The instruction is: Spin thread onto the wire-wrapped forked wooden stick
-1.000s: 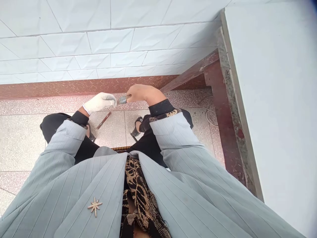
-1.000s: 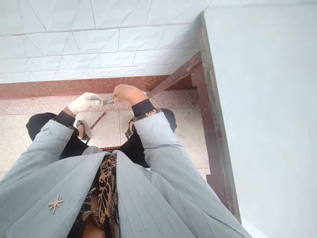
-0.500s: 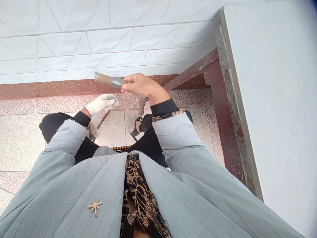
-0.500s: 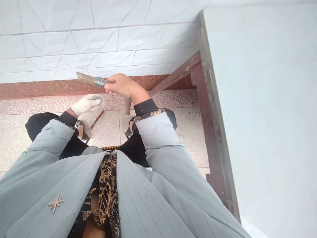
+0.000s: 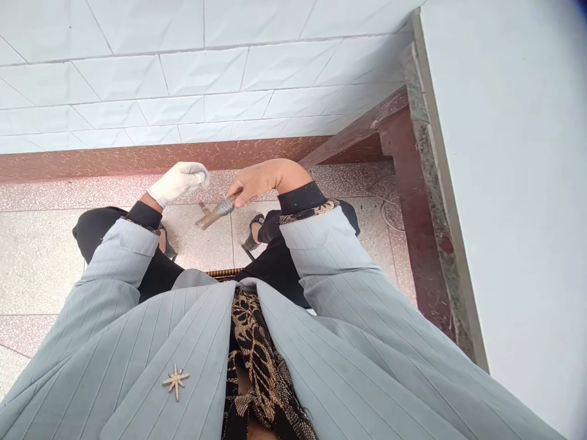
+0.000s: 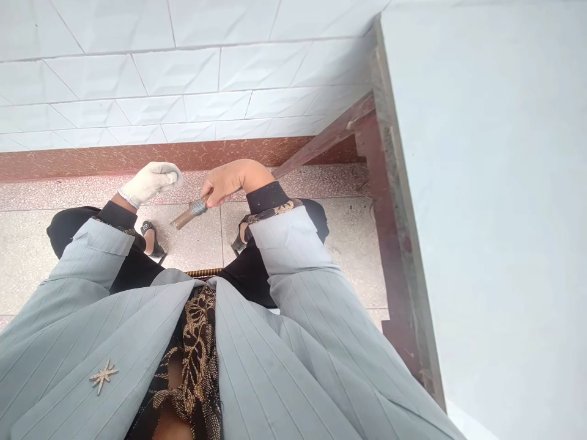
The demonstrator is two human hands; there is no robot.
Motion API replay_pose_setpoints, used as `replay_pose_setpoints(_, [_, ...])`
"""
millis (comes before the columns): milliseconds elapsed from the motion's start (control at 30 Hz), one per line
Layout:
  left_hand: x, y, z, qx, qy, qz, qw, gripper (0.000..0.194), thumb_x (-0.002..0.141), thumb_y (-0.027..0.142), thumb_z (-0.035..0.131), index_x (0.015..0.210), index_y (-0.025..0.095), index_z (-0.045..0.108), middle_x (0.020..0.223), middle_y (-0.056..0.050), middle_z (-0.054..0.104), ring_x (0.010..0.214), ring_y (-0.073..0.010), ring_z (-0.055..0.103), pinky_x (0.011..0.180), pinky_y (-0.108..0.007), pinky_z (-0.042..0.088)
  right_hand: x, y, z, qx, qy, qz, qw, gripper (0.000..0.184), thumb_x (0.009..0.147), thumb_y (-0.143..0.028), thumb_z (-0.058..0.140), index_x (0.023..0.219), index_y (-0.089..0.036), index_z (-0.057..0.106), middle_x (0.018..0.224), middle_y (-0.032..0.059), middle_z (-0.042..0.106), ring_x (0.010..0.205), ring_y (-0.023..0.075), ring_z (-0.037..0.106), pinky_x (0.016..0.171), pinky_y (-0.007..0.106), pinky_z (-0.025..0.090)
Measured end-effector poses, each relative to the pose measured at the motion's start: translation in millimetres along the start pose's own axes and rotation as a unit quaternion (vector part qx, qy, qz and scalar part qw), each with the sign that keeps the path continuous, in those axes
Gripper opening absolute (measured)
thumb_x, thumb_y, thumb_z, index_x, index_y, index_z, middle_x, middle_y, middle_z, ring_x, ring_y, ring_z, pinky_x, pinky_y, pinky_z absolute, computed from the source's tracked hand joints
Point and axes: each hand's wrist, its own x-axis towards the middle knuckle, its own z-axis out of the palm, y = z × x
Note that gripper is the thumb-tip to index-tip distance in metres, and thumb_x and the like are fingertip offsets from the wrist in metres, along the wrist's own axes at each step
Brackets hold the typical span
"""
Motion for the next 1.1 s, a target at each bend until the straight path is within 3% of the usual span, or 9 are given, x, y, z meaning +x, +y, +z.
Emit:
replay_pose_setpoints(167, [5, -7, -0.1, 0.031, 0.028, -0.003, 0.999, 0.013, 0.094, 0.022, 0.066, 0.082, 0.016, 0.066, 0.058, 0.005, 0.048, 0.048, -0.0064, 0.035, 0.05, -0.024, 0.029, -23, -7, -1, 0.098, 0.158, -0.086, 0.979, 0.027, 0.087, -0.043, 0.079, 0.097, -0.019, 0.079, 0.081, -0.0024, 0.071, 0.078, 0.0144, 0.06, 0.075, 0.028, 0.046])
replay_pose_setpoints(400, [3, -10, 7.3, -0.043, -0.042, -0.018, 0.998, 0.028, 0.099, 0.04, 0.073, 0.088, 0.015, 0.068, 0.056, 0.007, 0.045, 0.046, -0.0067, 0.032, 0.046, -0.023, 0.026, -8, 1, 1, 0.287, 0.469, -0.077, 0.831, 0.022, 0.095, -0.043, 0.071, 0.092, -0.022, 0.067, 0.095, 0.009, 0.074, 0.082, 0.0213, 0.065, 0.074, 0.036, 0.054])
replay_pose_setpoints(500, [-1, -5, 8.5, -0.056, -0.093, -0.017, 0.994, 0.036, 0.098, 0.048, 0.075, 0.088, 0.014, 0.07, 0.052, 0.008, 0.039, 0.044, -0.0066, 0.031, 0.044, -0.022, 0.026, -2, 6, -5, 0.249, 0.521, 0.0, 0.816, 0.017, 0.101, -0.039, 0.061, 0.098, -0.023, 0.067, 0.099, 0.0105, 0.075, 0.084, 0.0237, 0.065, 0.076, 0.039, 0.054])
replay_pose_setpoints(600, [-4, -1, 6.3, -0.047, -0.12, 0.003, 0.992, 0.039, 0.097, 0.05, 0.076, 0.088, 0.013, 0.073, 0.053, 0.007, 0.042, 0.044, -0.0067, 0.035, 0.044, -0.021, 0.028, -1, 8, -7, 0.057, 0.511, 0.133, 0.847, 0.021, 0.1, -0.035, 0.061, 0.108, -0.019, 0.072, 0.1, 0.0134, 0.075, 0.095, 0.0284, 0.066, 0.082, 0.04, 0.051])
replay_pose_setpoints(700, [-5, 0, 1.6, -0.034, -0.106, 0.03, 0.993, 0.034, 0.098, 0.044, 0.076, 0.086, 0.012, 0.074, 0.053, 0.005, 0.046, 0.044, -0.0066, 0.038, 0.044, -0.02, 0.031, 1, 4, -4, -0.109, 0.37, 0.2, 0.901, 0.022, 0.096, -0.03, 0.065, 0.106, -0.014, 0.077, 0.101, 0.0154, 0.075, 0.097, 0.0291, 0.066, 0.08, 0.039, 0.046])
replay_pose_setpoints(800, [-4, -3, -2.3, -0.029, -0.064, 0.044, 0.997, 0.027, 0.097, 0.036, 0.077, 0.083, 0.013, 0.072, 0.056, 0.003, 0.052, 0.044, -0.0059, 0.04, 0.044, -0.02, 0.032, 2, -2, -1, -0.138, 0.138, 0.177, 0.965, 0.015, 0.093, -0.024, 0.066, 0.092, -0.015, 0.078, 0.082, 0.0075, 0.071, 0.08, 0.0215, 0.062, 0.073, 0.036, 0.042])
replay_pose_setpoints(900, [-2, -5, -4.4, -0.043, -0.034, 0.039, 0.998, 0.023, 0.096, 0.031, 0.076, 0.083, 0.013, 0.07, 0.061, 0.001, 0.059, 0.045, -0.0053, 0.04, 0.045, -0.02, 0.034, -4, -5, 0, -0.053, -0.003, 0.047, 0.997, 0.014, 0.092, -0.024, 0.068, 0.094, -0.015, 0.077, 0.071, -0.0001, 0.064, 0.072, 0.0158, 0.057, 0.071, 0.031, 0.042])
replay_pose_setpoints(1000, [0, -6, -4.8, -0.056, 0.005, 0.041, 0.998, 0.021, 0.098, 0.03, 0.073, 0.084, 0.014, 0.069, 0.061, 0.002, 0.057, 0.047, -0.0062, 0.04, 0.048, -0.021, 0.036, -17, -3, -1, 0.073, 0.068, -0.117, 0.988, 0.025, 0.09, -0.041, 0.076, 0.097, -0.016, 0.075, 0.078, -0.0009, 0.067, 0.074, 0.0138, 0.057, 0.071, 0.029, 0.043])
replay_pose_setpoints(1100, [1, -6, -2.2, -0.057, 0.012, 0.046, 0.997, 0.022, 0.102, 0.03, 0.068, 0.086, 0.014, 0.069, 0.056, 0.005, 0.049, 0.048, -0.0073, 0.039, 0.049, -0.022, 0.036, -27, 1, 0, 0.229, 0.27, -0.202, 0.913, 0.037, 0.085, -0.054, 0.083, 0.093, -0.02, 0.072, 0.086, 0.0012, 0.069, 0.071, 0.0127, 0.054, 0.07, 0.029, 0.046])
